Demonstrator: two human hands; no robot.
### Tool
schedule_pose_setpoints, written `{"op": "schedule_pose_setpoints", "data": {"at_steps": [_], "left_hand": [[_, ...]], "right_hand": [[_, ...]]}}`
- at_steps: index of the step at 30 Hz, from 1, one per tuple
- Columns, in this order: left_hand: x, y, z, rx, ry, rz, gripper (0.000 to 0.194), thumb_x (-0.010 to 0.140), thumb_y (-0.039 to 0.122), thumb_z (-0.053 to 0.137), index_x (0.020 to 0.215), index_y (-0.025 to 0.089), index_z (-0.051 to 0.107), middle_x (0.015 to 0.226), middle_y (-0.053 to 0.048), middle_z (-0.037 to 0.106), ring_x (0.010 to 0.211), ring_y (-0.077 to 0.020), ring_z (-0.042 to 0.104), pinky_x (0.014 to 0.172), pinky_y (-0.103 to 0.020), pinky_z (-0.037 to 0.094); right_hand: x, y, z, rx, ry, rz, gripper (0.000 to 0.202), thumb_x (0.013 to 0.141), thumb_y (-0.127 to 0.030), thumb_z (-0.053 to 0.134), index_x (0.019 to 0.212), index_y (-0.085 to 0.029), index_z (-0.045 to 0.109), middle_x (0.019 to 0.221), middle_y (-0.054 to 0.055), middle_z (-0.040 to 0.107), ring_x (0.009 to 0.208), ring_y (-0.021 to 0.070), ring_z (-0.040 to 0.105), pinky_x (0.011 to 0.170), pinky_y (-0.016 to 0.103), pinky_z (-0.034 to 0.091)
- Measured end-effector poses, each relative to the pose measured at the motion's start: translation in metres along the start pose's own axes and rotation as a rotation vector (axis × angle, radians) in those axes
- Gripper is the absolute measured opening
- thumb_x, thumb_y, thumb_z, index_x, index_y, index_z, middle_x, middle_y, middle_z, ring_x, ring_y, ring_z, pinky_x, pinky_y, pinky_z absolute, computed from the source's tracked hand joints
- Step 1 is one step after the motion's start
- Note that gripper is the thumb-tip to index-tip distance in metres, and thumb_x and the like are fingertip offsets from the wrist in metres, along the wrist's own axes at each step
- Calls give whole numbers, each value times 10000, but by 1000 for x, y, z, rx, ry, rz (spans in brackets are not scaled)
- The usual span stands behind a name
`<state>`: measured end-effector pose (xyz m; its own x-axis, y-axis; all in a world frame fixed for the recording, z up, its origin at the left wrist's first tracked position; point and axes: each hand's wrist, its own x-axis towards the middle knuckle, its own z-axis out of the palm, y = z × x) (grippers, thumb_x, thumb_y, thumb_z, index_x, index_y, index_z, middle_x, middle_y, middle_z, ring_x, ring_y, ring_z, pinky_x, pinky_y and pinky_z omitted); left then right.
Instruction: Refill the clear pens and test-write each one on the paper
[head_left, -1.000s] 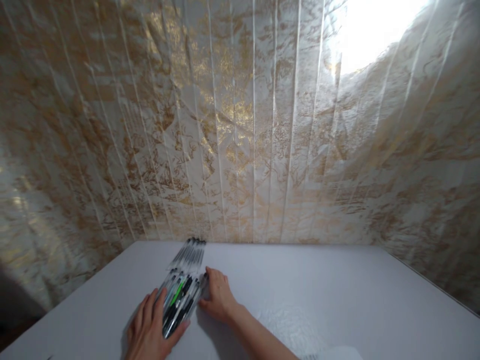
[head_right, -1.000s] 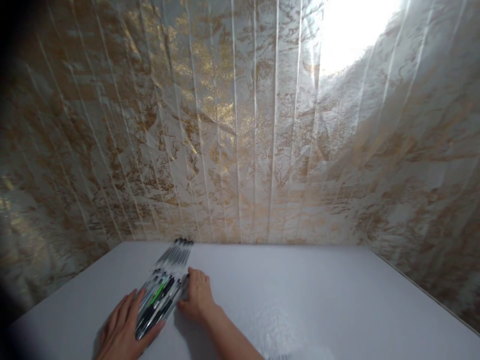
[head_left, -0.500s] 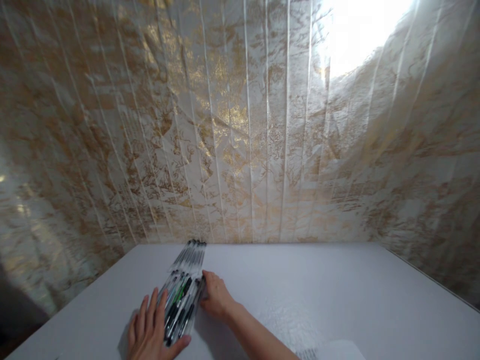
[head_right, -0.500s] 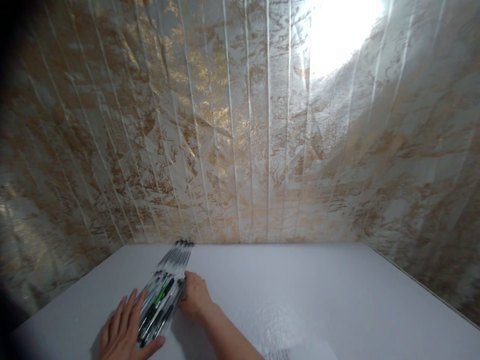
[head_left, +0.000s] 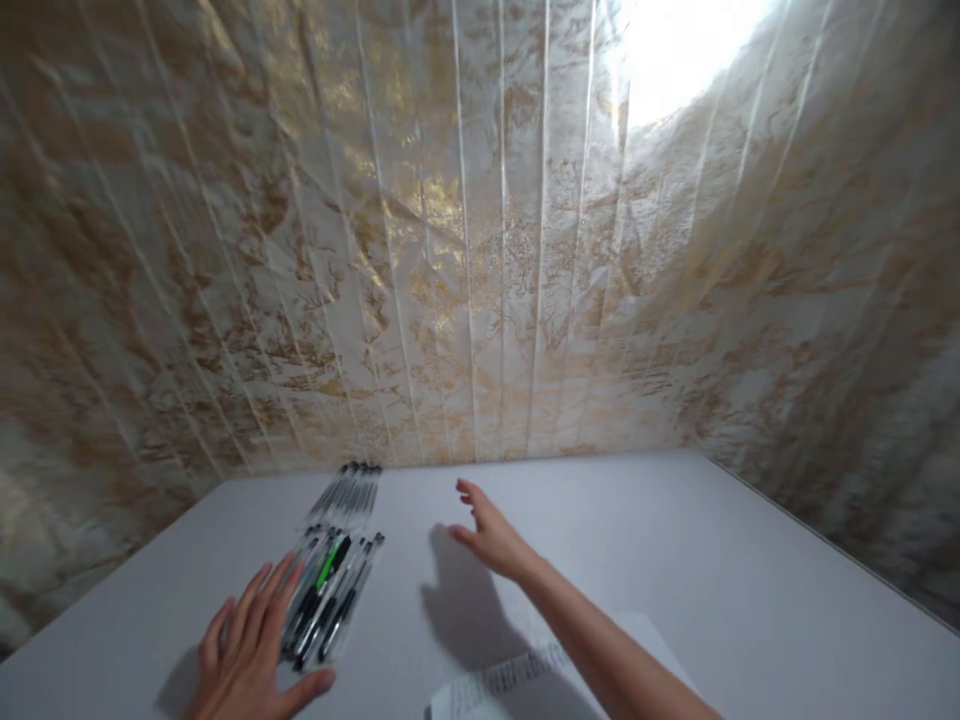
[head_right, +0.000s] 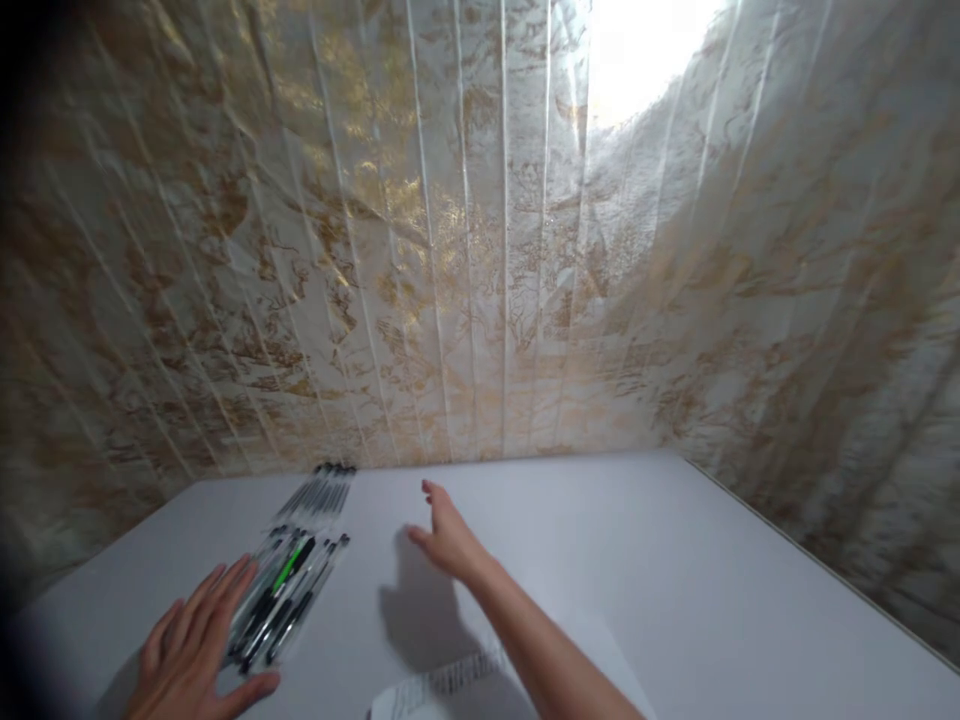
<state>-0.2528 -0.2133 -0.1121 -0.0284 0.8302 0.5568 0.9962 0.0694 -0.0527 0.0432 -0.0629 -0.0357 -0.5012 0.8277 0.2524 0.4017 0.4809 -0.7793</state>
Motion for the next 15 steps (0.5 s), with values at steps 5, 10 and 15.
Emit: {"op": "schedule_pose_setpoints", "data": {"at_steps": [5, 10, 15], "left_hand": [[-3, 34, 2, -67, 93, 81, 897, 697, 516, 535, 1453, 185, 185, 1506, -170, 308, 1396, -341, 256, 1135, -521, 127], [1, 75, 9, -210, 0, 143, 872, 738, 556, 530, 1480, 230, 209, 1533, -113, 304, 1397, -341, 269, 1139, -542, 140], [0, 136, 5, -439, -403, 488, 612, 822, 487, 549, 1404, 387, 387, 1431, 1, 469, 1281, -283, 485, 1035, -421, 425]], "right_hand": [[-97, 13, -100, -75, 113, 44, 488, 875, -171, 464, 1359, -208, 418, 1309, 116, 575, 1192, 230, 540, 1044, 475, 380], [-197, 51, -66, -348, -24, 45, 719, 801, -384, 664, 1448, -264, 374, 1509, 100, 370, 1381, 378, 303, 1088, 576, 311], [-223, 91, 15, -441, 242, 282, 502, 934, -297, 492, 1428, -332, 411, 1493, 49, 355, 1380, 389, 267, 1096, 668, 218]]}}
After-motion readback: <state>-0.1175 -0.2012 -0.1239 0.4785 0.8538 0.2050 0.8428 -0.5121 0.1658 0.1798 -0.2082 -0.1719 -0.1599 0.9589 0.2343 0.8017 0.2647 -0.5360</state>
